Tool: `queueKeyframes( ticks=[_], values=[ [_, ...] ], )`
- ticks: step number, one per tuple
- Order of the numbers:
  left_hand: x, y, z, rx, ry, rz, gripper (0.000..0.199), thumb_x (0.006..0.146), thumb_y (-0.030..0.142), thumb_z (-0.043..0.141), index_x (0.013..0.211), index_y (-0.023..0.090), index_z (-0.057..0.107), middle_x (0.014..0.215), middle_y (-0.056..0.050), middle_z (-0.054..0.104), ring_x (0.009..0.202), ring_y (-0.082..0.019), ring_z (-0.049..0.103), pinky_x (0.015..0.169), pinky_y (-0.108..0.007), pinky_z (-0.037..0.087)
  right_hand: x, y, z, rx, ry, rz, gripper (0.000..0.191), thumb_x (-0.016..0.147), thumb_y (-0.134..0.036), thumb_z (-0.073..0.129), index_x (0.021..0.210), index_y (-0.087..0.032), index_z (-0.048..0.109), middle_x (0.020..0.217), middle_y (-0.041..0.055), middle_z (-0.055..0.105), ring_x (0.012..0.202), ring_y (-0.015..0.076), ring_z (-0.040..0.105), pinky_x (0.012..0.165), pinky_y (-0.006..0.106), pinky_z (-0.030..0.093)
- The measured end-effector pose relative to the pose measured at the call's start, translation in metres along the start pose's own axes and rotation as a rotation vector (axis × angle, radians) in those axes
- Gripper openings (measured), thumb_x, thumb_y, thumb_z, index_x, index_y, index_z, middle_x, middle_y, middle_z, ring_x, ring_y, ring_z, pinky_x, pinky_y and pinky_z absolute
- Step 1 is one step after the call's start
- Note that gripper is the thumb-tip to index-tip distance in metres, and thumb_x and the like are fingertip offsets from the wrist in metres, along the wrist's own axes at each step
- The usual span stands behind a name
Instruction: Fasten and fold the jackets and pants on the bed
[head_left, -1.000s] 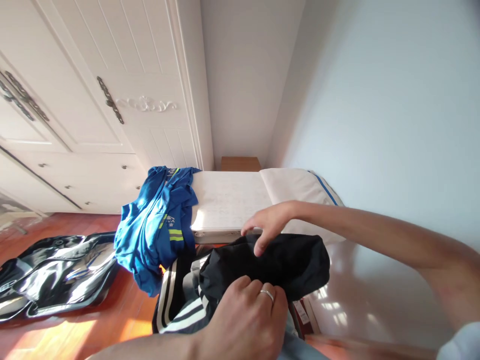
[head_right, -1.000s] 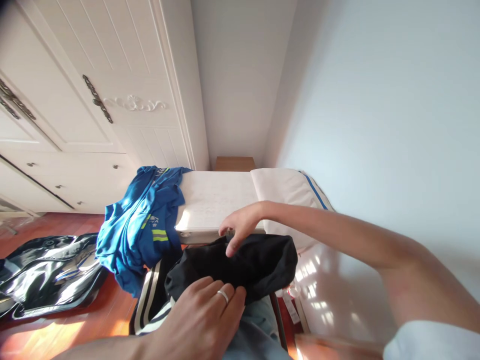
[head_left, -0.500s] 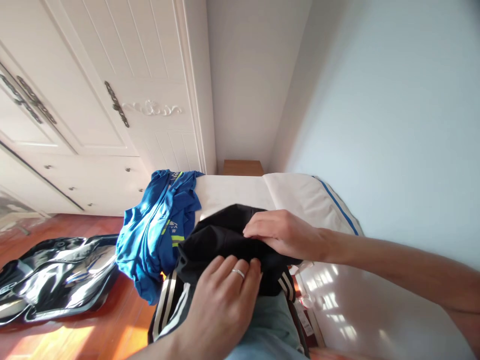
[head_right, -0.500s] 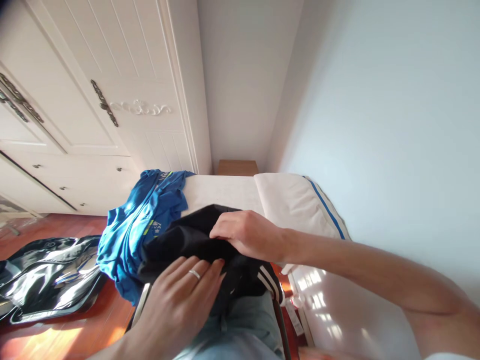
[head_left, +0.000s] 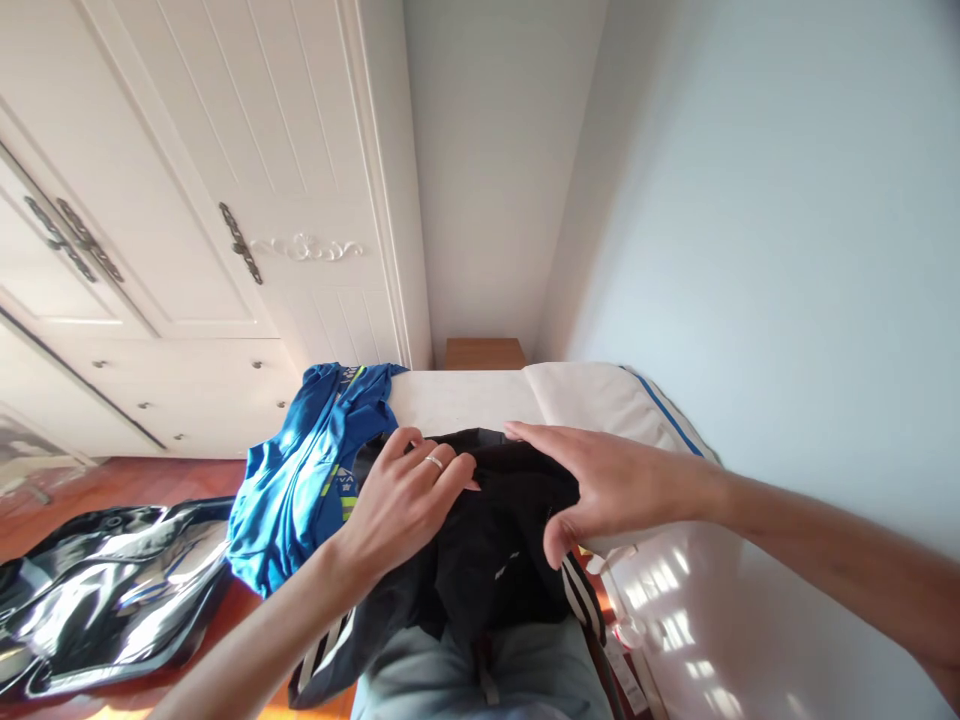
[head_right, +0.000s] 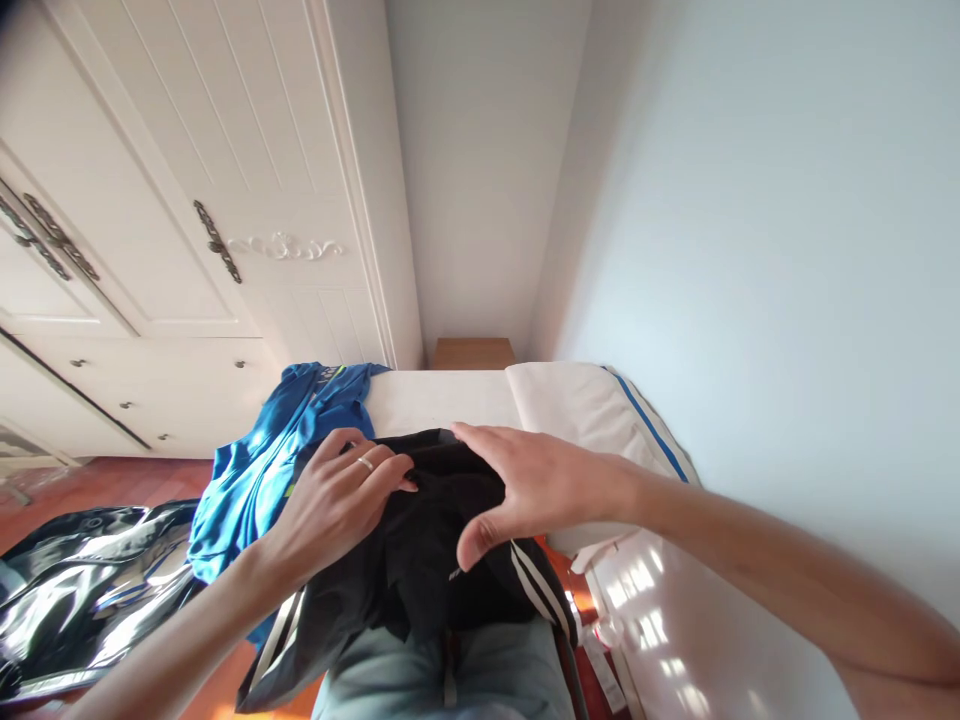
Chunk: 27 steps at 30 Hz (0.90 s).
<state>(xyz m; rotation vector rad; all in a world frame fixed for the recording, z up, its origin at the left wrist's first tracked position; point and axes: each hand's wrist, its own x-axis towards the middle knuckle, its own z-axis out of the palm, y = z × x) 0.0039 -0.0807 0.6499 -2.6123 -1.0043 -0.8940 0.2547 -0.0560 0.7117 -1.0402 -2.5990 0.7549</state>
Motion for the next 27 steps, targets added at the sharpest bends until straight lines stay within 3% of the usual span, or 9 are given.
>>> queueKeyframes(
  ticks=[1, 3, 5, 7, 11, 15, 21, 24, 27],
  values=[
    [0.001, -0.003, 0.001, -0.011, 0.019, 0.006, 0.024, 0.099, 0.009, 0.038, 0.092, 0.017, 0.060, 0.075, -0.001, 0.068, 0.068, -0.015, 0.063, 0.087, -0.038, 0.042, -0.004, 0.002, 0.000, -0.046, 0.023, 0.053, 0.093, 0.054, -0.047, 0.092, 0.136, -0.019, 0.058, 0.131, 0.0135, 0.066, 0.114, 0.0338, 0.065, 0.087, 0.037, 0.056],
    [0.002, -0.007, 0.003, -0.055, 0.049, 0.024, 0.020, 0.099, 0.009, 0.041, 0.094, 0.017, 0.059, 0.076, 0.000, 0.069, 0.067, -0.014, 0.063, 0.091, -0.038, 0.042, -0.009, 0.009, -0.001, -0.080, 0.052, 0.161, 0.064, 0.063, -0.036, 0.089, 0.121, -0.019, 0.067, 0.116, 0.0106, 0.072, 0.102, 0.0301, 0.069, 0.081, 0.034, 0.056],
    [0.003, -0.010, 0.004, -0.111, 0.058, 0.019, 0.012, 0.100, 0.016, 0.047, 0.100, 0.017, 0.059, 0.076, 0.000, 0.069, 0.067, -0.015, 0.063, 0.082, -0.034, 0.046, -0.012, 0.016, -0.004, -0.054, 0.064, 0.223, 0.026, 0.078, -0.022, 0.075, 0.103, -0.021, 0.073, 0.096, 0.0039, 0.076, 0.085, 0.0219, 0.071, 0.073, 0.028, 0.053],
    [0.003, -0.013, 0.002, -0.160, 0.026, -0.028, 0.019, 0.100, 0.030, 0.051, 0.111, 0.016, 0.058, 0.077, -0.001, 0.069, 0.069, -0.017, 0.064, 0.072, -0.031, 0.047, -0.014, 0.020, -0.009, -0.010, 0.102, 0.211, 0.012, 0.083, -0.015, 0.066, 0.090, -0.021, 0.074, 0.082, -0.0007, 0.075, 0.074, 0.0162, 0.069, 0.068, 0.024, 0.050],
    [0.002, -0.022, -0.009, -0.265, -0.163, -0.180, 0.046, 0.097, 0.052, 0.049, 0.128, 0.019, 0.056, 0.089, -0.005, 0.073, 0.080, -0.021, 0.068, 0.074, -0.032, 0.050, -0.021, 0.021, -0.010, -0.011, 0.276, 0.053, 0.013, 0.082, -0.011, 0.063, 0.084, -0.020, 0.071, 0.078, -0.0010, 0.073, 0.071, 0.0138, 0.068, 0.067, 0.022, 0.049],
    [-0.002, -0.034, -0.021, -0.333, -0.335, -0.325, 0.057, 0.083, 0.067, 0.060, 0.117, 0.021, 0.067, 0.121, -0.011, 0.070, 0.109, -0.030, 0.064, 0.090, -0.039, 0.048, -0.029, 0.022, -0.004, -0.090, 0.393, -0.073, 0.019, 0.084, -0.007, 0.056, 0.086, -0.021, 0.068, 0.080, 0.0008, 0.072, 0.074, 0.0140, 0.068, 0.069, 0.024, 0.051],
    [-0.009, -0.047, -0.030, -0.503, -0.631, -0.563, 0.041, 0.084, 0.058, 0.064, 0.101, 0.022, 0.070, 0.079, 0.001, 0.071, 0.066, -0.016, 0.061, 0.061, -0.025, 0.041, -0.037, 0.029, -0.001, -0.122, 0.364, 0.004, 0.014, 0.088, -0.012, 0.054, 0.090, -0.023, 0.062, 0.084, 0.0002, 0.072, 0.076, 0.0153, 0.068, 0.071, 0.027, 0.051],
    [-0.010, -0.055, -0.032, -0.531, -0.585, -0.559, 0.032, 0.084, 0.052, 0.067, 0.096, 0.023, 0.073, 0.081, 0.002, 0.072, 0.067, -0.015, 0.061, 0.061, -0.023, 0.041, -0.038, 0.035, -0.006, -0.113, 0.279, 0.146, 0.004, 0.089, -0.026, 0.062, 0.087, -0.023, 0.059, 0.076, -0.0016, 0.069, 0.065, 0.0150, 0.063, 0.062, 0.027, 0.047],
    [-0.009, -0.065, -0.033, -0.461, -0.471, -0.554, 0.030, 0.084, 0.050, 0.065, 0.083, 0.023, 0.076, 0.070, 0.002, 0.070, 0.060, -0.014, 0.058, 0.058, -0.023, 0.040, -0.032, 0.042, -0.016, -0.081, 0.222, 0.197, 0.025, 0.082, -0.044, 0.073, 0.080, -0.023, 0.060, 0.069, -0.0028, 0.065, 0.061, 0.0147, 0.058, 0.059, 0.027, 0.044]
  ],
)
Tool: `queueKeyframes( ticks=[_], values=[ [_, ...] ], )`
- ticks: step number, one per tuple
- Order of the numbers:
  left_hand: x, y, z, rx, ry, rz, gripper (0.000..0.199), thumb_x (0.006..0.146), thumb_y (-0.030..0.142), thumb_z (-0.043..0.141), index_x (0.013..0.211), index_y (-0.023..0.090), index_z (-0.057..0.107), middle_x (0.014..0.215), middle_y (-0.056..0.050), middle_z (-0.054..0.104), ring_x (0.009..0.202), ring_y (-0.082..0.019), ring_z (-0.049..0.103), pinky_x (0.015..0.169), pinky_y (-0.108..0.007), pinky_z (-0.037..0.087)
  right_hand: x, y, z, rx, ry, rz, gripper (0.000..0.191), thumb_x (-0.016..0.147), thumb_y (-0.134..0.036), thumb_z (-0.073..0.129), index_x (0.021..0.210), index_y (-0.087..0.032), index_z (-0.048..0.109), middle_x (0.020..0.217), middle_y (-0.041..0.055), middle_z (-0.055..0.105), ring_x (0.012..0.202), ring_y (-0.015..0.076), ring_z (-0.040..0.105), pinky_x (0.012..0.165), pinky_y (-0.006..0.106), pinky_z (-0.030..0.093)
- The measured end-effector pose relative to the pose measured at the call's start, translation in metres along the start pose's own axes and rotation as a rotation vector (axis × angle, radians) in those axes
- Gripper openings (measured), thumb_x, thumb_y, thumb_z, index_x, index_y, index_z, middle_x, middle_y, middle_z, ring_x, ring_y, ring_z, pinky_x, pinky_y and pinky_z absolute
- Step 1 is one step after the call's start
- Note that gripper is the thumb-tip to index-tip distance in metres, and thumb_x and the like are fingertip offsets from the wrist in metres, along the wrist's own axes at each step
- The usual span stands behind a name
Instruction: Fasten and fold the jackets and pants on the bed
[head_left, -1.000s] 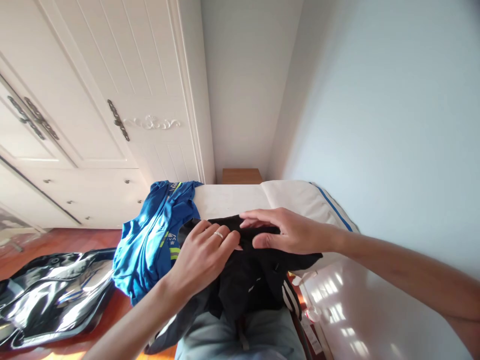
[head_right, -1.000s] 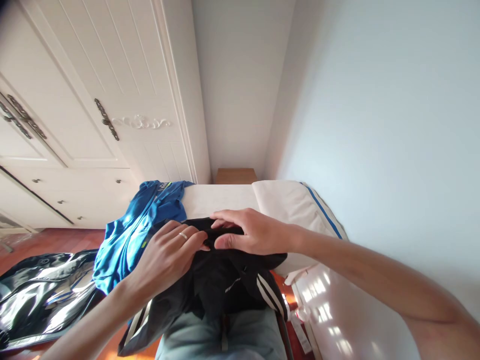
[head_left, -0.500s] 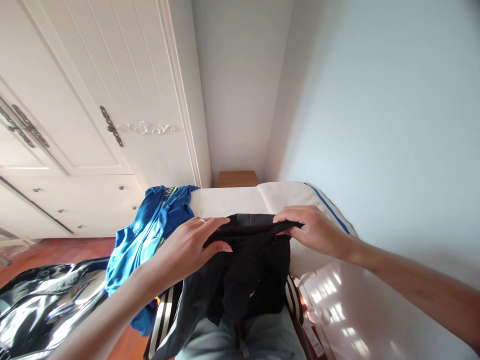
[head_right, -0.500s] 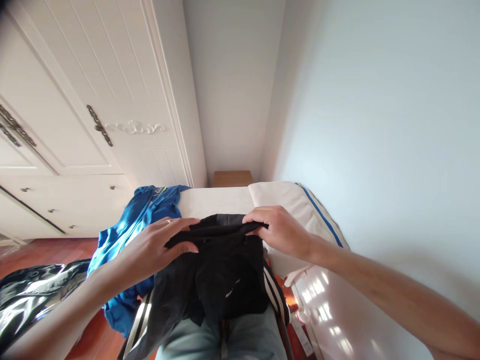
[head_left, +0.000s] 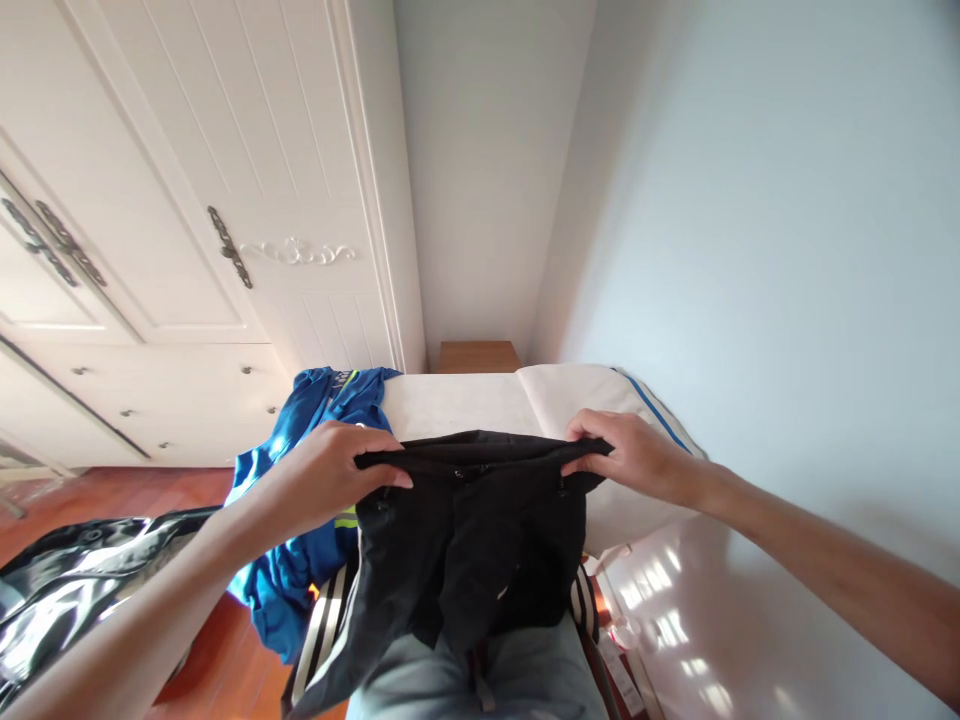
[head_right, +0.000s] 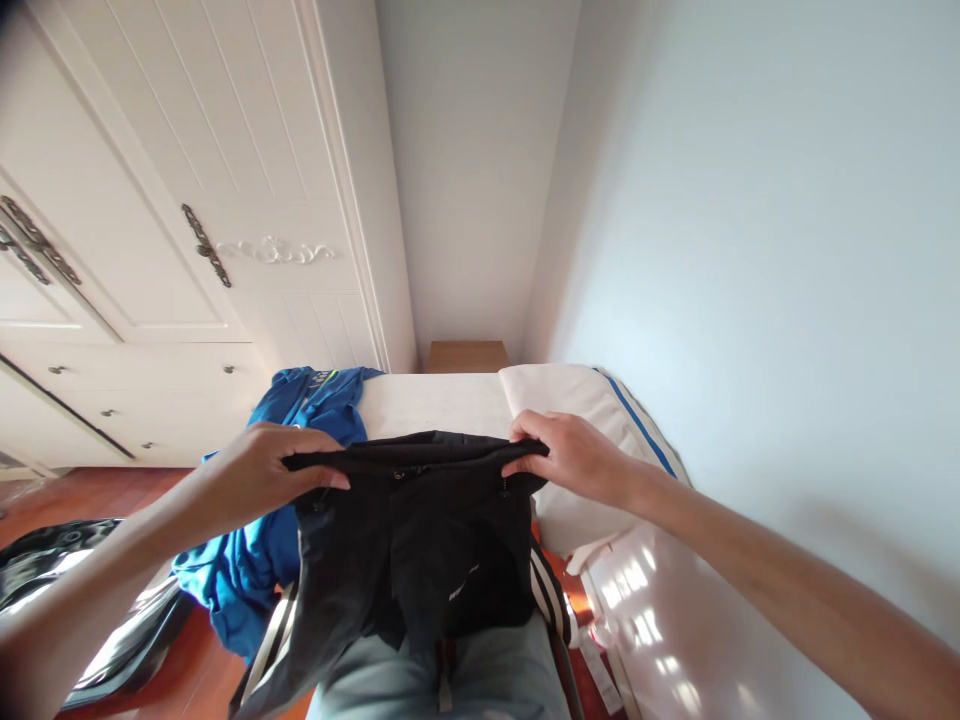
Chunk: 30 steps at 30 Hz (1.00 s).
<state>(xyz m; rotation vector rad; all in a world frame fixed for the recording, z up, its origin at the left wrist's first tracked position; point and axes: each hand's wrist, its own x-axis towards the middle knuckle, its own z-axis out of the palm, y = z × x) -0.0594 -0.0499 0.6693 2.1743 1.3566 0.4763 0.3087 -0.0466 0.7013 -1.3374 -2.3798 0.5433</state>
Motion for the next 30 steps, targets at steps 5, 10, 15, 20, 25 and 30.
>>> queueKeyframes(
  ticks=[5, 10, 15, 20, 25, 30],
  values=[
    [0.008, -0.006, -0.007, -0.021, 0.233, 0.099, 0.028, 0.088, 0.046, 0.059, 0.088, 0.024, 0.078, 0.080, 0.001, 0.076, 0.069, -0.017, 0.067, 0.064, -0.024, 0.046, 0.023, 0.012, -0.014, 0.190, 0.079, 0.060, 0.043, 0.067, -0.060, 0.081, 0.071, -0.020, 0.065, 0.067, -0.0008, 0.064, 0.065, 0.0158, 0.057, 0.061, 0.027, 0.045],
    [0.019, -0.021, -0.011, -0.046, 0.337, 0.051, 0.027, 0.088, 0.038, 0.056, 0.099, 0.024, 0.077, 0.095, -0.001, 0.077, 0.088, -0.020, 0.070, 0.078, -0.028, 0.049, 0.036, 0.033, -0.012, 0.469, 0.137, 0.098, 0.046, 0.064, -0.058, 0.084, 0.085, -0.018, 0.073, 0.082, 0.0045, 0.071, 0.074, 0.0193, 0.063, 0.069, 0.031, 0.051],
    [0.036, -0.039, -0.014, -0.148, 0.224, -0.024, 0.033, 0.081, 0.048, 0.065, 0.098, 0.022, 0.075, 0.093, -0.001, 0.075, 0.087, -0.020, 0.067, 0.078, -0.028, 0.048, 0.043, 0.054, 0.008, 0.618, 0.254, 0.130, 0.042, 0.067, -0.053, 0.082, 0.091, -0.019, 0.074, 0.088, 0.0051, 0.073, 0.080, 0.0205, 0.066, 0.077, 0.035, 0.055],
    [0.042, -0.044, -0.010, -0.143, 0.171, -0.068, 0.033, 0.082, 0.049, 0.066, 0.091, 0.018, 0.074, 0.083, 0.000, 0.072, 0.077, -0.017, 0.063, 0.072, -0.026, 0.045, 0.047, 0.068, 0.037, 0.559, 0.363, 0.112, 0.035, 0.074, -0.050, 0.076, 0.094, -0.021, 0.073, 0.094, 0.0058, 0.074, 0.087, 0.0233, 0.068, 0.081, 0.037, 0.056],
    [0.042, -0.045, 0.000, -0.248, 0.140, -0.031, 0.028, 0.082, 0.043, 0.068, 0.092, 0.017, 0.073, 0.089, -0.002, 0.072, 0.085, -0.019, 0.064, 0.077, -0.027, 0.046, 0.043, 0.085, 0.060, 0.526, 0.438, 0.127, 0.029, 0.076, -0.046, 0.073, 0.091, -0.021, 0.071, 0.092, 0.0051, 0.073, 0.090, 0.0234, 0.067, 0.084, 0.038, 0.055],
    [0.047, -0.057, 0.013, -0.644, 0.034, -0.059, 0.037, 0.068, 0.039, 0.082, 0.101, 0.023, 0.074, 0.087, -0.003, 0.073, 0.080, -0.021, 0.068, 0.069, -0.026, 0.052, 0.041, 0.087, 0.080, 0.749, 0.582, 0.213, 0.028, 0.077, -0.045, 0.072, 0.089, -0.021, 0.067, 0.111, 0.0066, 0.069, 0.106, 0.0235, 0.064, 0.089, 0.038, 0.054]
  ],
)
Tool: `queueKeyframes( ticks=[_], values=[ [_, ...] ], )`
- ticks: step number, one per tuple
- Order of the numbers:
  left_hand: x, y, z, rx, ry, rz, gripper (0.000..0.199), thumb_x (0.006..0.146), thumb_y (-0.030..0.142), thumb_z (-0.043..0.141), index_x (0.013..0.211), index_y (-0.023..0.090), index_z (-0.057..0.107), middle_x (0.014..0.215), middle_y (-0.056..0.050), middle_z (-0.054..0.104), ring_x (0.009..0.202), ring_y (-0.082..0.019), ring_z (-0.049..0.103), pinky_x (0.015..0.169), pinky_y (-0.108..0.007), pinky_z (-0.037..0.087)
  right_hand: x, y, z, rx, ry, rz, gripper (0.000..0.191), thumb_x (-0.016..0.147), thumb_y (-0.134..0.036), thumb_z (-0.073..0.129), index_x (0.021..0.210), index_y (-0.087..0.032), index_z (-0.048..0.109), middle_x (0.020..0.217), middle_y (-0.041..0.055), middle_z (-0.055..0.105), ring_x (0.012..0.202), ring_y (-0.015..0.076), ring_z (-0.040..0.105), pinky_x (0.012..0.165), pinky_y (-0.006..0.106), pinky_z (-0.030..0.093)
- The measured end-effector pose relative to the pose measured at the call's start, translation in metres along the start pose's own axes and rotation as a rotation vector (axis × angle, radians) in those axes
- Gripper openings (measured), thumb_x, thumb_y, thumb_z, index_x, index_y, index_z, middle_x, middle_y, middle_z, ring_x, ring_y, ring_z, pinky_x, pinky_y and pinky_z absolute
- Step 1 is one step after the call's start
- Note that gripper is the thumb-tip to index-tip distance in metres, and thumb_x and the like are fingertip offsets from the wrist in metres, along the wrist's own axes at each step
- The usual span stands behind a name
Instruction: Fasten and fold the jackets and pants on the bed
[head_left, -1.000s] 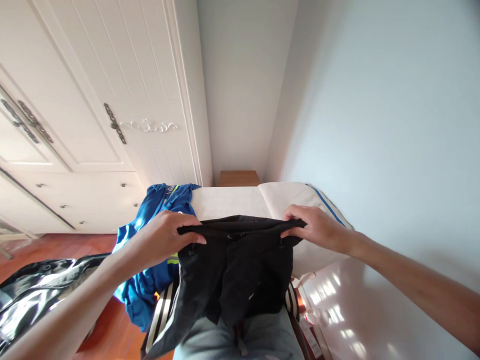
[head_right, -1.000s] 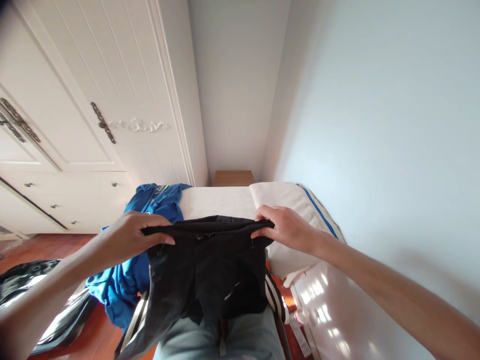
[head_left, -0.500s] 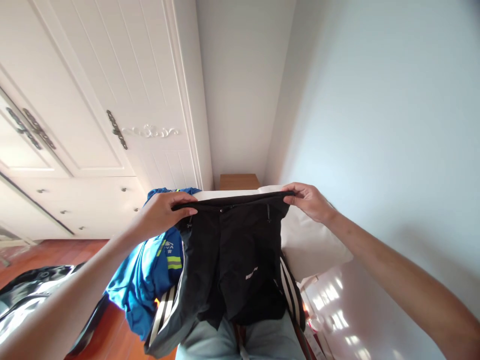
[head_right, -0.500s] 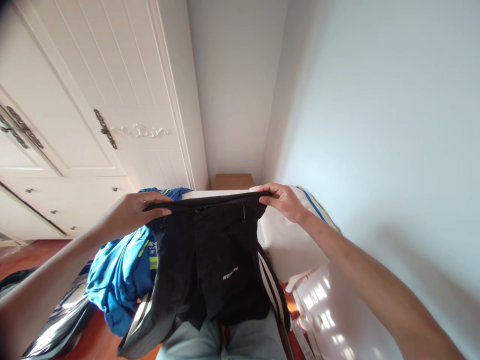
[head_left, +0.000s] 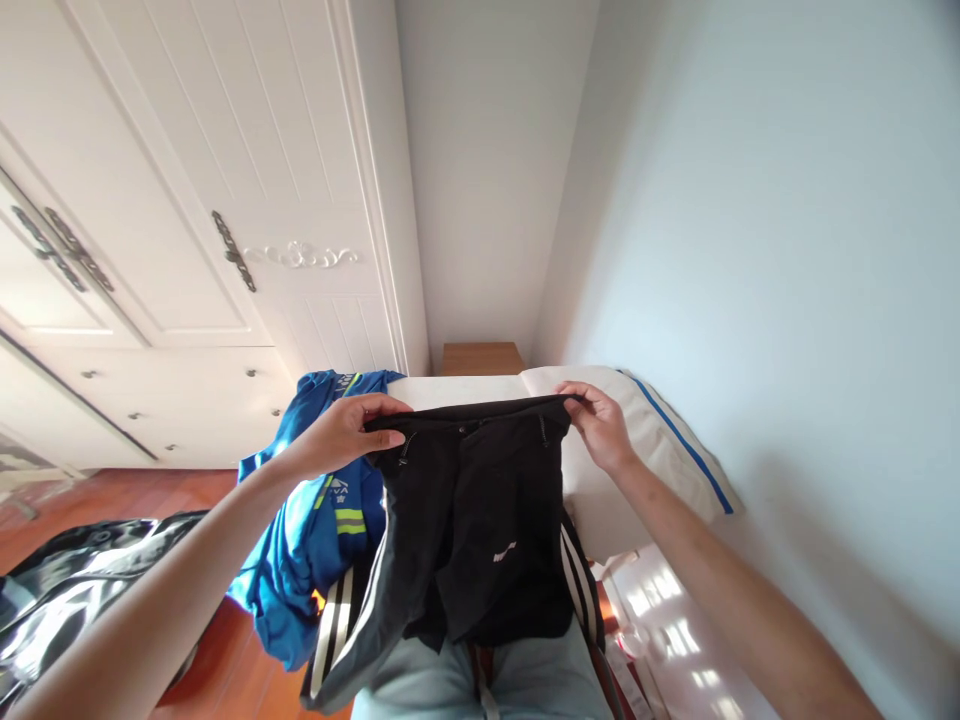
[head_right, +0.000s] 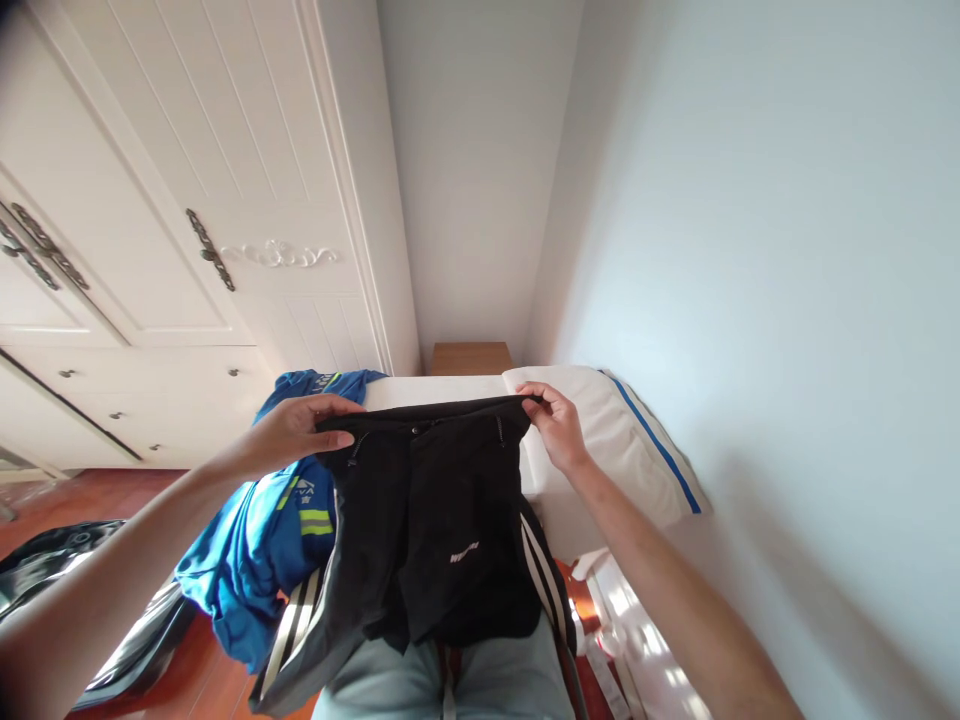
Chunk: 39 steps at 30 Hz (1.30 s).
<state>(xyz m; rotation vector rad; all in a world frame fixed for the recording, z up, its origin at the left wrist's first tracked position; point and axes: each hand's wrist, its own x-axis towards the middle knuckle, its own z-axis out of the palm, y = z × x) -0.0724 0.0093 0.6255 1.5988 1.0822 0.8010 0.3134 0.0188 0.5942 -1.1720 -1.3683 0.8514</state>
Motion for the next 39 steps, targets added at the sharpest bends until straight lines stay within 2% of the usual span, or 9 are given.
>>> queueKeyframes(
  ticks=[7, 10, 14, 19, 25, 30, 33, 36, 39],
  values=[
    [-0.005, -0.034, 0.011, -0.443, 0.044, -0.099, 0.060, 0.065, 0.046, 0.087, 0.116, 0.018, 0.070, 0.110, -0.013, 0.072, 0.097, -0.024, 0.069, 0.080, -0.028, 0.055, -0.014, 0.006, 0.022, 0.426, 0.167, 0.139, 0.032, 0.065, -0.038, 0.085, 0.084, -0.023, 0.063, 0.142, 0.0047, 0.055, 0.128, 0.0283, 0.057, 0.086, 0.033, 0.056],
    [-0.011, -0.049, 0.018, -0.424, 0.116, -0.206, 0.064, 0.070, 0.055, 0.081, 0.119, 0.016, 0.069, 0.114, -0.016, 0.071, 0.102, -0.025, 0.069, 0.077, -0.026, 0.055, -0.017, 0.008, 0.025, 0.465, 0.167, 0.139, 0.030, 0.067, -0.036, 0.084, 0.084, -0.024, 0.063, 0.141, 0.0043, 0.057, 0.127, 0.0282, 0.058, 0.087, 0.034, 0.056],
    [-0.016, -0.053, 0.031, -0.315, 0.316, -0.383, 0.064, 0.064, 0.044, 0.088, 0.119, 0.019, 0.069, 0.113, -0.014, 0.072, 0.102, -0.026, 0.069, 0.073, -0.024, 0.055, -0.020, 0.013, 0.023, 0.480, 0.158, 0.120, 0.029, 0.069, -0.038, 0.083, 0.086, -0.025, 0.064, 0.141, 0.0035, 0.057, 0.127, 0.0286, 0.059, 0.090, 0.037, 0.056],
    [-0.016, -0.042, 0.047, -0.571, 0.204, -0.230, 0.054, 0.058, 0.027, 0.093, 0.107, 0.016, 0.072, 0.092, -0.009, 0.076, 0.082, -0.021, 0.072, 0.072, -0.025, 0.056, -0.027, 0.021, 0.017, 0.476, 0.180, 0.148, 0.028, 0.071, -0.038, 0.083, 0.086, -0.025, 0.065, 0.140, 0.0031, 0.059, 0.127, 0.0280, 0.059, 0.093, 0.037, 0.055],
    [-0.013, -0.039, 0.058, -0.826, 0.303, -0.248, 0.065, 0.053, 0.014, 0.092, 0.113, 0.016, 0.069, 0.091, -0.005, 0.076, 0.076, -0.017, 0.072, 0.068, -0.022, 0.057, -0.043, 0.029, 0.009, 0.497, 0.195, 0.209, 0.036, 0.072, -0.029, 0.080, 0.103, -0.028, 0.062, 0.126, 0.0027, 0.068, 0.121, 0.0251, 0.063, 0.099, 0.043, 0.054],
    [-0.011, -0.034, 0.067, -0.784, 0.424, -0.253, 0.060, 0.052, 0.024, 0.095, 0.105, 0.013, 0.069, 0.085, -0.006, 0.076, 0.073, -0.017, 0.071, 0.061, -0.021, 0.055, -0.053, 0.043, 0.005, 0.554, 0.192, 0.264, 0.047, 0.068, -0.021, 0.074, 0.112, -0.030, 0.060, 0.122, 0.0025, 0.070, 0.113, 0.0242, 0.067, 0.102, 0.046, 0.052],
    [-0.011, -0.033, 0.071, -0.706, 0.502, -0.232, 0.057, 0.053, 0.032, 0.095, 0.101, 0.014, 0.070, 0.081, -0.005, 0.075, 0.072, -0.016, 0.070, 0.061, -0.019, 0.053, -0.063, 0.047, 0.005, 0.408, 0.235, 0.254, 0.045, 0.072, -0.025, 0.071, 0.116, -0.029, 0.062, 0.123, 0.0031, 0.069, 0.118, 0.0248, 0.064, 0.104, 0.046, 0.051],
    [-0.012, -0.034, 0.073, -0.658, 0.517, -0.187, 0.057, 0.054, 0.037, 0.095, 0.100, 0.014, 0.070, 0.078, -0.003, 0.074, 0.070, -0.013, 0.068, 0.062, -0.018, 0.051, -0.075, 0.033, 0.009, 0.032, 0.283, 0.072, 0.052, 0.082, -0.031, 0.070, 0.132, -0.032, 0.056, 0.148, 0.0039, 0.050, 0.140, 0.0257, 0.044, 0.116, 0.049, 0.038],
    [-0.012, -0.033, 0.074, -0.626, 0.475, -0.166, 0.060, 0.056, 0.042, 0.093, 0.103, 0.015, 0.069, 0.078, -0.003, 0.073, 0.069, -0.014, 0.067, 0.062, -0.020, 0.051, -0.076, 0.003, 0.017, -0.332, 0.044, -0.211, 0.058, 0.088, -0.031, 0.068, 0.142, -0.034, 0.049, 0.159, 0.0039, 0.036, 0.149, 0.0260, 0.029, 0.121, 0.052, 0.026]
  ],
)
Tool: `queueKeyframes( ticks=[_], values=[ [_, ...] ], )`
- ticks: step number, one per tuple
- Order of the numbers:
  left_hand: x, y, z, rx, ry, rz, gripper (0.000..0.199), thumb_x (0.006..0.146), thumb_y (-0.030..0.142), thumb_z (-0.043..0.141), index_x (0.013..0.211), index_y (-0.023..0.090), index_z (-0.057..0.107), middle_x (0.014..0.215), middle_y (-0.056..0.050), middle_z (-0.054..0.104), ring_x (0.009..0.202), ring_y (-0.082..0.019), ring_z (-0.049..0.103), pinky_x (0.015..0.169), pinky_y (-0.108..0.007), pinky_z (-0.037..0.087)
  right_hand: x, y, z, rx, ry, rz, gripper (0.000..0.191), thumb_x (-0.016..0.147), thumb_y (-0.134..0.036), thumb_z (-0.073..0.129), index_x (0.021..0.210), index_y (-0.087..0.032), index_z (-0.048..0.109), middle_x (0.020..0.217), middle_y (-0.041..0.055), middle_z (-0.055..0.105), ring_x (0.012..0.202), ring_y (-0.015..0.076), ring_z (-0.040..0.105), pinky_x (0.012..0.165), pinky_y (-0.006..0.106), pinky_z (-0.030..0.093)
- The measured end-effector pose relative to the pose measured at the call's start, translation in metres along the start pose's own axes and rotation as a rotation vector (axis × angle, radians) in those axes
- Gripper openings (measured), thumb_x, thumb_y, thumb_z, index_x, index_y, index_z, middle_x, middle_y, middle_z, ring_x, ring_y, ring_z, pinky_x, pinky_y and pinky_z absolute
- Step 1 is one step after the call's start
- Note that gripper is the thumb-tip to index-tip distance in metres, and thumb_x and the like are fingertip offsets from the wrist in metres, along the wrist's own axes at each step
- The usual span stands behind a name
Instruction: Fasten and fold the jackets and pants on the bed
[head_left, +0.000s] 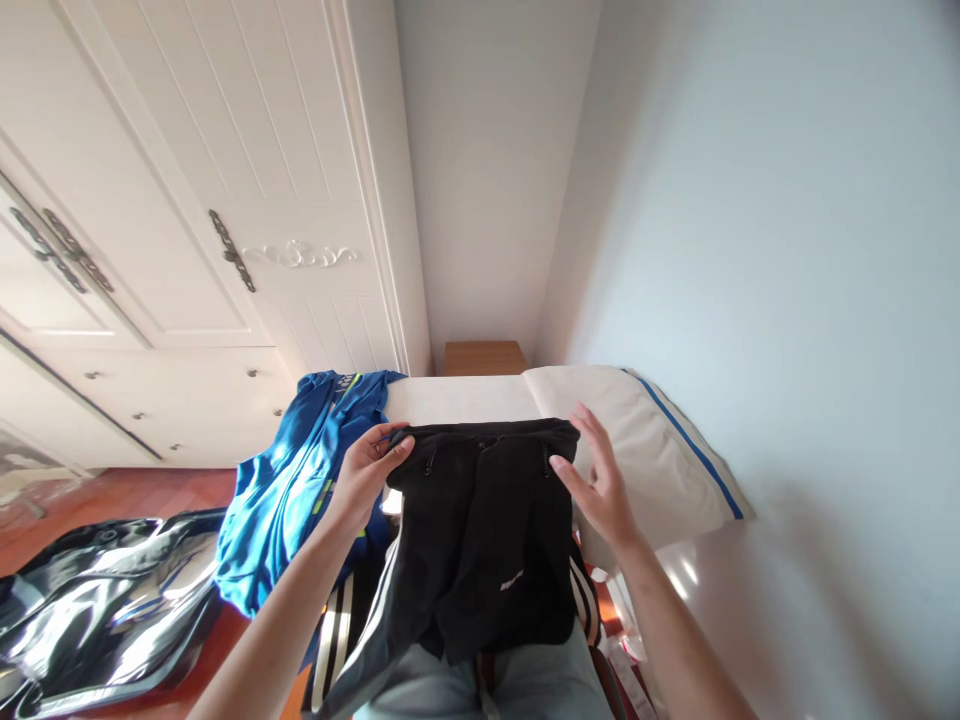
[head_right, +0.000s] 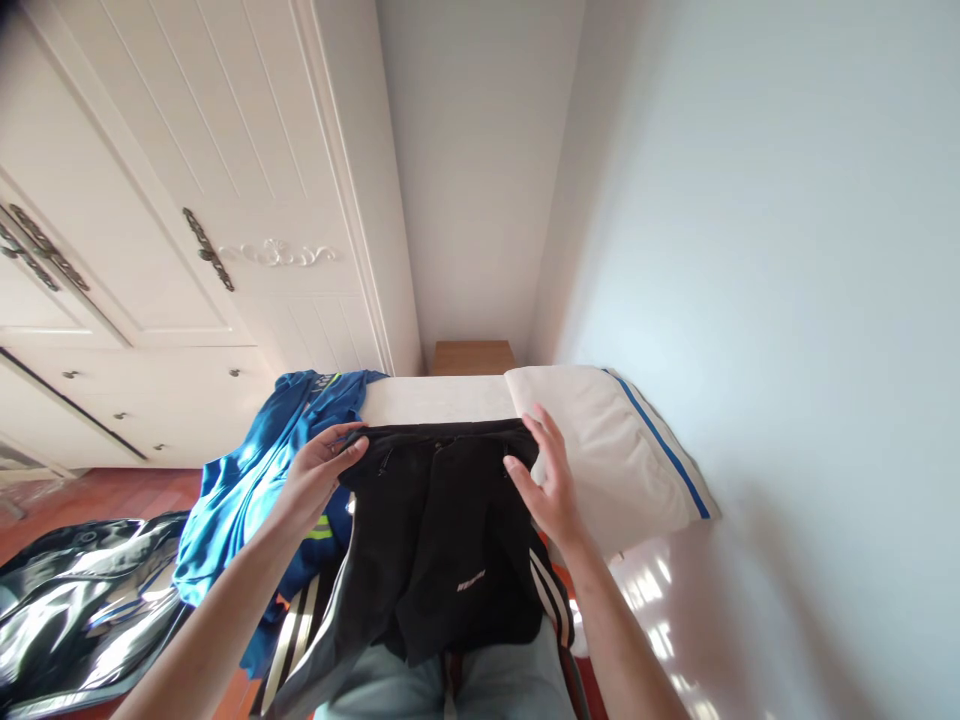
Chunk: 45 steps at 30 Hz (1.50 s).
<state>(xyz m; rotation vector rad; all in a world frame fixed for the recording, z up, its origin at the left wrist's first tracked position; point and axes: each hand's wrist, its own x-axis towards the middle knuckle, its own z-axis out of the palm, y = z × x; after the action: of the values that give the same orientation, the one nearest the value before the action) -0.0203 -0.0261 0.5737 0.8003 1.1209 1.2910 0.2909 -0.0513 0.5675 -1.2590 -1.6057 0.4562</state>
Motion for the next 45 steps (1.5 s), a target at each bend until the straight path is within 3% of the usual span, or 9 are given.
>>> queueKeyframes(
  ticks=[3, 7, 12, 15, 20, 25, 29, 35, 45],
  values=[
    [-0.002, 0.002, 0.002, 0.025, -0.049, 0.007, 0.060, 0.059, 0.046, 0.090, 0.106, 0.015, 0.068, 0.077, -0.003, 0.071, 0.069, -0.016, 0.067, 0.062, -0.022, 0.051, 0.018, -0.023, 0.008, -0.131, -0.270, -0.236, 0.045, 0.090, -0.032, 0.068, 0.134, -0.034, 0.059, 0.148, 0.0059, 0.051, 0.143, 0.0280, 0.040, 0.120, 0.055, 0.026],
    [-0.005, -0.001, 0.001, 0.021, -0.073, -0.015, 0.059, 0.063, 0.050, 0.087, 0.107, 0.016, 0.068, 0.076, -0.003, 0.071, 0.068, -0.017, 0.067, 0.060, -0.023, 0.050, 0.041, -0.028, 0.028, -0.068, -0.407, -0.335, 0.017, 0.093, -0.033, 0.065, 0.108, -0.030, 0.071, 0.108, 0.0051, 0.074, 0.107, 0.0247, 0.067, 0.106, 0.049, 0.046],
    [-0.003, -0.017, -0.006, 0.054, -0.059, -0.006, 0.061, 0.070, 0.057, 0.080, 0.112, 0.015, 0.065, 0.078, -0.004, 0.071, 0.071, -0.019, 0.068, 0.064, -0.025, 0.051, 0.039, -0.024, 0.038, 0.086, -0.376, -0.310, 0.011, 0.095, -0.028, 0.060, 0.087, -0.025, 0.067, 0.092, 0.0059, 0.074, 0.089, 0.0215, 0.069, 0.081, 0.038, 0.055],
    [-0.008, -0.024, -0.008, 0.185, -0.027, 0.045, 0.068, 0.080, 0.066, 0.065, 0.125, 0.016, 0.058, 0.102, -0.011, 0.072, 0.096, -0.026, 0.069, 0.079, -0.032, 0.054, 0.032, -0.025, 0.038, 0.112, -0.297, -0.304, 0.014, 0.096, -0.027, 0.057, 0.084, -0.026, 0.063, 0.090, 0.0059, 0.073, 0.088, 0.0216, 0.068, 0.080, 0.039, 0.054],
    [-0.032, -0.008, 0.004, 0.661, 0.112, 0.566, 0.060, 0.088, 0.047, 0.064, 0.141, 0.025, 0.048, 0.150, -0.013, 0.045, 0.141, -0.031, 0.040, 0.113, -0.048, 0.037, 0.026, -0.025, 0.038, 0.166, -0.270, -0.283, 0.017, 0.097, -0.026, 0.054, 0.082, -0.025, 0.061, 0.092, 0.0062, 0.071, 0.088, 0.0206, 0.067, 0.079, 0.037, 0.054],
    [-0.034, 0.013, 0.032, 0.895, -0.316, 0.810, 0.035, 0.092, 0.032, 0.061, 0.127, 0.025, 0.064, 0.130, -0.011, 0.066, 0.137, -0.030, 0.047, 0.113, -0.049, 0.036, 0.022, -0.027, 0.037, 0.221, -0.291, -0.294, 0.015, 0.098, -0.023, 0.052, 0.085, -0.024, 0.061, 0.095, 0.0064, 0.070, 0.089, 0.0196, 0.066, 0.079, 0.036, 0.053],
    [-0.019, 0.014, 0.048, 0.933, -0.490, 0.681, 0.022, 0.094, 0.028, 0.057, 0.110, 0.023, 0.072, 0.103, -0.007, 0.075, 0.100, -0.024, 0.067, 0.094, -0.040, 0.048, 0.015, -0.026, 0.035, 0.258, -0.275, -0.298, 0.011, 0.097, -0.019, 0.054, 0.089, -0.025, 0.060, 0.099, 0.0060, 0.070, 0.093, 0.0197, 0.066, 0.081, 0.035, 0.053],
    [-0.012, 0.017, 0.057, 0.765, -0.588, 0.318, 0.022, 0.088, 0.039, 0.064, 0.087, 0.019, 0.073, 0.081, -0.001, 0.072, 0.075, -0.016, 0.061, 0.070, -0.026, 0.043, 0.002, -0.019, 0.038, 0.296, -0.187, -0.267, 0.009, 0.096, -0.019, 0.055, 0.093, -0.025, 0.060, 0.109, 0.0072, 0.065, 0.104, 0.0220, 0.063, 0.088, 0.039, 0.052],
    [-0.024, -0.005, 0.071, 0.364, -0.482, -0.039, 0.044, 0.077, 0.057, 0.069, 0.074, 0.013, 0.069, 0.060, 0.002, 0.054, 0.055, -0.009, 0.040, 0.051, -0.021, 0.026, -0.005, -0.026, 0.022, 0.120, -0.167, -0.401, 0.022, 0.092, -0.017, 0.063, 0.109, -0.030, 0.067, 0.127, 0.0080, 0.062, 0.121, 0.0279, 0.054, 0.100, 0.052, 0.046]
  ],
)
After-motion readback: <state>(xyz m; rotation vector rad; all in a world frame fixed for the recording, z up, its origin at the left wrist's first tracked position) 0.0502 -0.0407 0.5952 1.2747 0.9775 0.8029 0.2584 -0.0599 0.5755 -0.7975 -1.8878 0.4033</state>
